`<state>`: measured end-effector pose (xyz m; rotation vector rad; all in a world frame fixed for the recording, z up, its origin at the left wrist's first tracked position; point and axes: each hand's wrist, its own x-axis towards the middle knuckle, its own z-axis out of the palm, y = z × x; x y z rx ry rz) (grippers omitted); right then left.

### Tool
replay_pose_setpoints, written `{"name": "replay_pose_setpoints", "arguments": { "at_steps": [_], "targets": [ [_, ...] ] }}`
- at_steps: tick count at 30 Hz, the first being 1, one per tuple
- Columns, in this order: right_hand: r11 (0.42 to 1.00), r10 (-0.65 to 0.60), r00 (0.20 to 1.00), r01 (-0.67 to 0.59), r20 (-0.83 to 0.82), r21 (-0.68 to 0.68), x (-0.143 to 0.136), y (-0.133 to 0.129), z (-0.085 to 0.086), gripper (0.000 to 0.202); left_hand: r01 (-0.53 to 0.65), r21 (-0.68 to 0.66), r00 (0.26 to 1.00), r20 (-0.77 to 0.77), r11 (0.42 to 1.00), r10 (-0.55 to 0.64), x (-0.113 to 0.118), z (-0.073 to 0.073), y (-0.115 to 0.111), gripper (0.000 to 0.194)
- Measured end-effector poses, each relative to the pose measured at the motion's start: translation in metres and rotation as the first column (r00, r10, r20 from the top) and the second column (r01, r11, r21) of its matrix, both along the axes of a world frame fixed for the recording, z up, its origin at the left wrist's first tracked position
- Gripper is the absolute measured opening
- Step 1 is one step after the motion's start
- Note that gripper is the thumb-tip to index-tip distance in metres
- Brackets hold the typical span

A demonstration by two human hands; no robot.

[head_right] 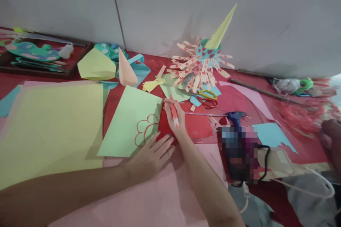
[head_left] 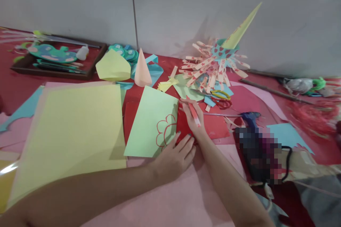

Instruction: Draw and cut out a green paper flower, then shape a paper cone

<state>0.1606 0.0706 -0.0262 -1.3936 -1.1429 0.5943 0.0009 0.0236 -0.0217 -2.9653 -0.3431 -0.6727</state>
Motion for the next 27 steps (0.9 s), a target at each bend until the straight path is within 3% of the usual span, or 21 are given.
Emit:
{"name": "replay_pose_setpoints", "arguments": {
  "at_steps": [2,5,10,21,27],
  "targets": [
    [1.0,-0.029,0.994,0.028,-0.102,-0.006,-0.002,0.001,0.0,0.023,-0.131,-0.049,0.991,-0.039,0.99,0.13,0.0,-0.002,0.0,0.04],
    [0.996,-0.086,0.972,0.083,-0.219,-0.023,-0.004,0.001,0.003,0.027,-0.199,-0.104,0.977,-0.102,0.974,0.189,0.001,-0.003,0.001,0.044],
    [0.984,-0.176,0.949,0.162,-0.262,-0.074,-0.007,-0.004,0.007,0.031,-0.188,-0.125,0.978,-0.113,0.974,0.175,0.001,-0.003,0.004,0.045],
    [0.994,0.071,0.985,-0.083,-0.16,-0.072,-0.007,-0.012,0.013,0.026,-0.106,-0.148,0.989,-0.122,0.983,0.088,0.002,0.0,0.009,0.043],
    [0.993,0.048,0.998,-0.053,-0.047,-0.109,-0.01,-0.007,0.009,0.023,-0.077,-0.153,0.994,-0.088,0.985,0.064,0.003,-0.002,0.007,0.04]
  ]
}}
